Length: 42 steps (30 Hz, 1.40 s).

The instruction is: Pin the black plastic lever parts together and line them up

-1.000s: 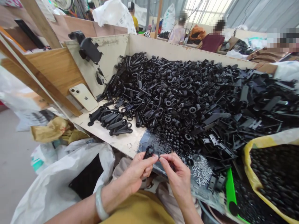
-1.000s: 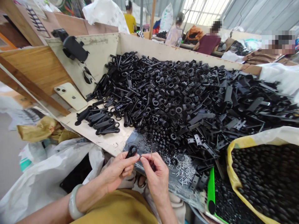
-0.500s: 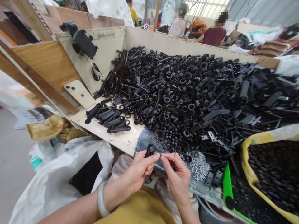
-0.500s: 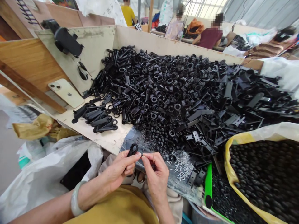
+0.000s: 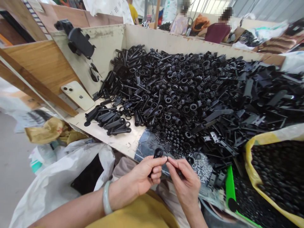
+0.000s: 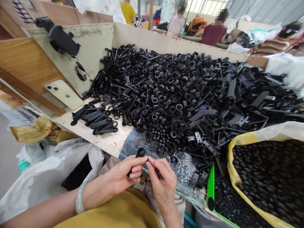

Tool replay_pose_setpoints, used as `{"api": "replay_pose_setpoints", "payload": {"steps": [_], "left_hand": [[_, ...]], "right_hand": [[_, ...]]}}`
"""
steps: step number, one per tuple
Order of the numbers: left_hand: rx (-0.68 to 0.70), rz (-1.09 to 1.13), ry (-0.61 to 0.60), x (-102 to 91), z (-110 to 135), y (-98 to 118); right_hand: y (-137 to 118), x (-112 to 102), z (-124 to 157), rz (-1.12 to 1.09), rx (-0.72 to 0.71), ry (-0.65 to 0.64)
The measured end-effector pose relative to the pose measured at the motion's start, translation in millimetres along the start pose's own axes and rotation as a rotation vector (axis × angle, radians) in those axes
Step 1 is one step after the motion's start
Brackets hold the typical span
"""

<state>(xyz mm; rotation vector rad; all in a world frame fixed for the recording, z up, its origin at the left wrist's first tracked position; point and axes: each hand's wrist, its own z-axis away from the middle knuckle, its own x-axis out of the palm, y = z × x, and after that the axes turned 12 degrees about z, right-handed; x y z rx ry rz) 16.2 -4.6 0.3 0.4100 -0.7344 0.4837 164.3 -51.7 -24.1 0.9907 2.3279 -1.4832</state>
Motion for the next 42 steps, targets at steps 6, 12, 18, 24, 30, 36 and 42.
{"api": "replay_pose_setpoints", "payload": {"steps": [6, 12, 18, 24, 30, 36, 42], "left_hand": [[-0.026, -0.006, 0.015, 7.5, -1, -4], [0.018, -0.104, -0.117, 9.4, 7, -3], [0.063, -0.363, -0.153, 5.9, 19, 4], [0.131, -0.457, -0.099, -6.7, 18, -1], [0.212, -0.529, -0.092, -15.3, 14, 0], [0.293, -0.641, -0.082, -15.5, 8, -1], [0.356, -0.842, -0.147, -21.8, 2, 8]], "right_hand": [[1, -9, -3, 0.122, -0.087, -0.005], [7, -14, -4, 0.140, 0.013, -0.007], [8, -21, -9, 0.097, -0.006, -0.070], [5, -13, -12, 0.138, -0.122, -0.182], [6, -10, -12, 0.144, -0.031, -0.248], [-5, -7, -5, 0.147, -0.001, -0.227], [-9, -4, 6, 0.292, -0.144, -0.243]]}}
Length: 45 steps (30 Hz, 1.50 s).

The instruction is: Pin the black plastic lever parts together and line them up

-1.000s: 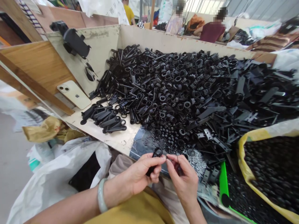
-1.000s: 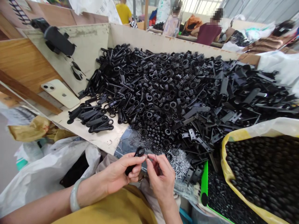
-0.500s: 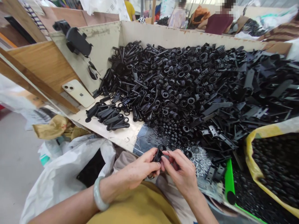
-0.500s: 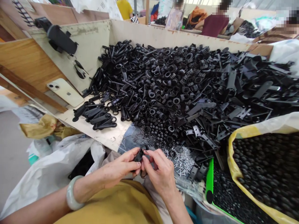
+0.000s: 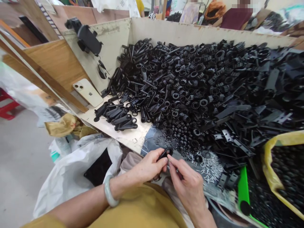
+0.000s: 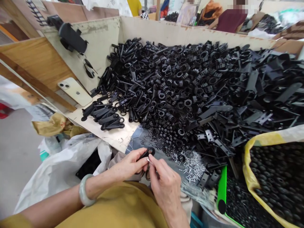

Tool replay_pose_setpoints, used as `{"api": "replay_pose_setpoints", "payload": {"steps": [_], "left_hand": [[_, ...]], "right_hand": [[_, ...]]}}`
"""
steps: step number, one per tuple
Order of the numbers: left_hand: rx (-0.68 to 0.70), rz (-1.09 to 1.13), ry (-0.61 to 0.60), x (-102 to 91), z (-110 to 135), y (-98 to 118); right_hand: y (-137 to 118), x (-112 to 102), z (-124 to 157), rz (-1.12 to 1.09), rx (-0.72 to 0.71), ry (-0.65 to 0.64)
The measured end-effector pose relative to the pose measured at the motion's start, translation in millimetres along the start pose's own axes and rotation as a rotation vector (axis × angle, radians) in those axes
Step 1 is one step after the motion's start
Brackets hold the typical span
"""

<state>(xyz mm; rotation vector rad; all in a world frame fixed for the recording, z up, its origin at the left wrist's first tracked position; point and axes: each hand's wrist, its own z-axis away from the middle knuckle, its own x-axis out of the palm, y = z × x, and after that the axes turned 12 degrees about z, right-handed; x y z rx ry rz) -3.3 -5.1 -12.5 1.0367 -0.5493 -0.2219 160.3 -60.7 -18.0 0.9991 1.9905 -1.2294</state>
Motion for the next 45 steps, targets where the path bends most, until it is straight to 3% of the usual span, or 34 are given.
{"api": "replay_pose_setpoints", "payload": {"steps": [4, 8, 15, 21, 32, 45], "left_hand": [[0.030, -0.125, 0.024, -9.6, -5, -7], [0.071, -0.115, 0.063, -11.9, -8, -13], [0.104, -0.025, 0.071, -11.7, -9, -12], [0.047, 0.060, 0.100, -10.9, -10, -11], [0.014, 0.119, 0.104, -7.9, -10, -10], [0.058, 0.084, 0.066, -7.9, -9, -13]], "right_hand": [[2, 0, 2, 0.153, -0.079, -0.025], [3, -2, 0, 0.221, -0.094, -0.083], [2, -16, -6, 0.022, 0.008, -0.223], [14, -19, 0, 0.018, 0.026, -0.121], [10, -1, -2, 0.144, -0.025, -0.145], [10, 0, -8, -0.251, 0.192, -0.306]]}}
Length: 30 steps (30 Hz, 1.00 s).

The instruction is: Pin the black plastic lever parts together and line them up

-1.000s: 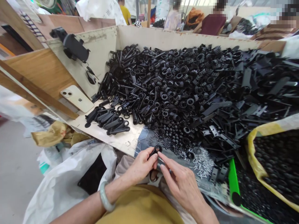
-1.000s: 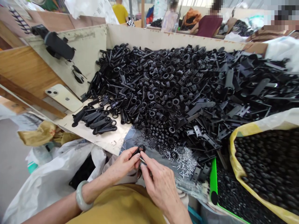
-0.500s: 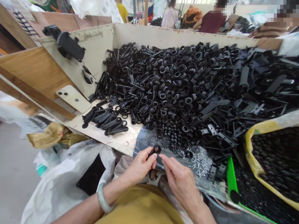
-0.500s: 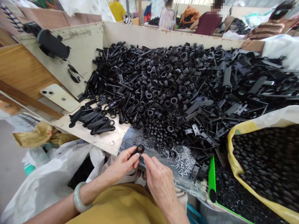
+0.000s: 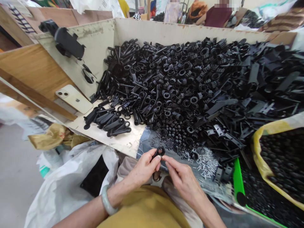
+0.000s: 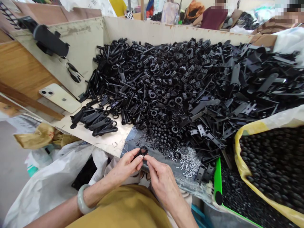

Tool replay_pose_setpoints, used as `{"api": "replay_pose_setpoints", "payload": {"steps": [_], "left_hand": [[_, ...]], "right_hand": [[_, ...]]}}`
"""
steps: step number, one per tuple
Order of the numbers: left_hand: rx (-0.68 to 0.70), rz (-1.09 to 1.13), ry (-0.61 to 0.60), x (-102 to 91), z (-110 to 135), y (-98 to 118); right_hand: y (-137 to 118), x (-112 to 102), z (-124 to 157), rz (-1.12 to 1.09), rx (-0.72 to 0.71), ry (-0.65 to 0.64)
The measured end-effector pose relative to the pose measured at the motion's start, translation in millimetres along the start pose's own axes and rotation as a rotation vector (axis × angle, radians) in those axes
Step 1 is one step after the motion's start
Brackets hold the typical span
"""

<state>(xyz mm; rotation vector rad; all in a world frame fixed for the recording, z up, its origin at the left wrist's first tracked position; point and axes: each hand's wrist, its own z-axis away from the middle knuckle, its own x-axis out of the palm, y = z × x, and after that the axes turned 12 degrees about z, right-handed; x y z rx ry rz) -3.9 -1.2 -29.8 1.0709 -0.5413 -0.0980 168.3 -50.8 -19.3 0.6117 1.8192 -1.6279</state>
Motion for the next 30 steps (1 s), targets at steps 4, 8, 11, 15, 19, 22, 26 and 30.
{"api": "replay_pose_setpoints", "payload": {"steps": [4, 8, 11, 15, 19, 22, 26, 30], "left_hand": [[0.004, 0.006, -0.009, 2.3, 1, 1], [-0.002, 0.031, 0.043, 5.6, 2, -1], [0.035, -0.020, 0.132, 5.5, -1, -6], [0.120, -0.073, 0.245, 3.5, -5, -15], [0.147, -0.096, 0.238, 2.6, -2, -18], [0.100, -0.161, 0.170, -4.0, 4, -8], [0.119, -0.059, 0.253, -16.4, 7, 15], [0.030, 0.098, 0.254, -7.6, 7, 30]], "right_hand": [[3, -2, -2, -0.032, 0.048, -0.076], [-7, -7, -8, 0.084, 0.079, -0.190], [-28, -6, -15, 0.367, 0.166, -0.288], [-53, 4, -20, 0.697, 0.310, -0.360], [-50, 3, -12, 0.476, 0.290, -0.257], [-32, -12, 5, 0.070, 0.189, -0.135], [0, -52, 22, -0.184, 0.206, 0.002], [34, -106, 13, 0.175, 0.316, 0.391]]}}
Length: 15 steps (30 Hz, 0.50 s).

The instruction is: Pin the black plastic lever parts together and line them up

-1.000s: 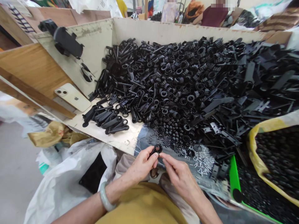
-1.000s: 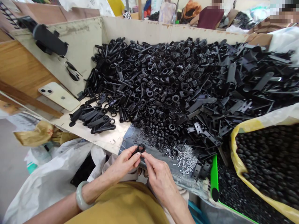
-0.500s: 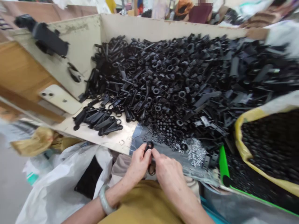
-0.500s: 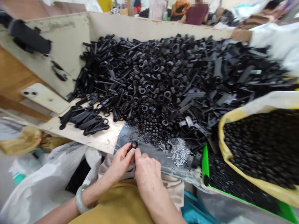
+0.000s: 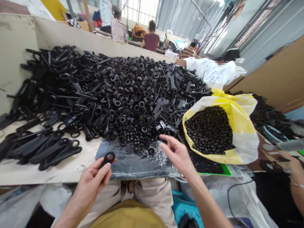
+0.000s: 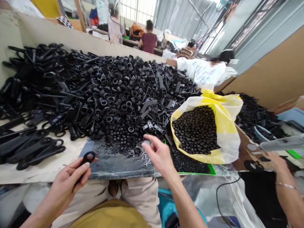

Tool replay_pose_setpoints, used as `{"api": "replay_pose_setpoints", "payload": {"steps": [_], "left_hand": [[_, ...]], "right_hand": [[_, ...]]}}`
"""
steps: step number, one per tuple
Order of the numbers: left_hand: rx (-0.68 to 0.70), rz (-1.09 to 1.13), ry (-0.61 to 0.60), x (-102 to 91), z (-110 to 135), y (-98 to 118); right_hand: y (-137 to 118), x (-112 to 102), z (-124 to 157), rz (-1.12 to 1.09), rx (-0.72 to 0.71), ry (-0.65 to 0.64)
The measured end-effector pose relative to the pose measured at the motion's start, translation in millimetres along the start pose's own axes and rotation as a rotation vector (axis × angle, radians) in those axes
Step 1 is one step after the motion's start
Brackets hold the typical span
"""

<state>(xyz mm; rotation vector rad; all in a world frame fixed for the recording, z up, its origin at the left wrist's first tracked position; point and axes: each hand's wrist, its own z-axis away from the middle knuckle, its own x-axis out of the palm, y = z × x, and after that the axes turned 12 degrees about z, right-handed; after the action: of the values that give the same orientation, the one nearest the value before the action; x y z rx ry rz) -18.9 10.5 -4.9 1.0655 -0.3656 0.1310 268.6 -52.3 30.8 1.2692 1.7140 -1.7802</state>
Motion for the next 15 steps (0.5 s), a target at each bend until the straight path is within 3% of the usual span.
{"api": "replay_pose_setpoints", "payload": {"steps": [1, 3, 6, 10, 13, 15], "left_hand": [[-0.023, 0.039, -0.018, 6.1, 2, 1], [-0.072, 0.122, -0.043, 19.6, 6, 2], [-0.155, 0.210, -0.065, 35.8, 9, 3], [-0.248, 0.298, -0.162, 40.4, 3, 7], [-0.268, 0.412, -0.199, 34.2, -2, 9], [-0.247, 0.445, -0.173, 29.0, -4, 9]], "right_hand": [[7, -7, -12, 0.157, -0.043, 0.119], [17, -16, -34, 0.454, -0.176, 0.233], [25, -19, -60, 0.707, -0.345, 0.242], [18, -20, -71, 0.706, -0.484, 0.293], [-2, -23, -60, 0.686, -0.529, 0.394], [-19, -21, -46, 0.548, -0.571, 0.342]]}}
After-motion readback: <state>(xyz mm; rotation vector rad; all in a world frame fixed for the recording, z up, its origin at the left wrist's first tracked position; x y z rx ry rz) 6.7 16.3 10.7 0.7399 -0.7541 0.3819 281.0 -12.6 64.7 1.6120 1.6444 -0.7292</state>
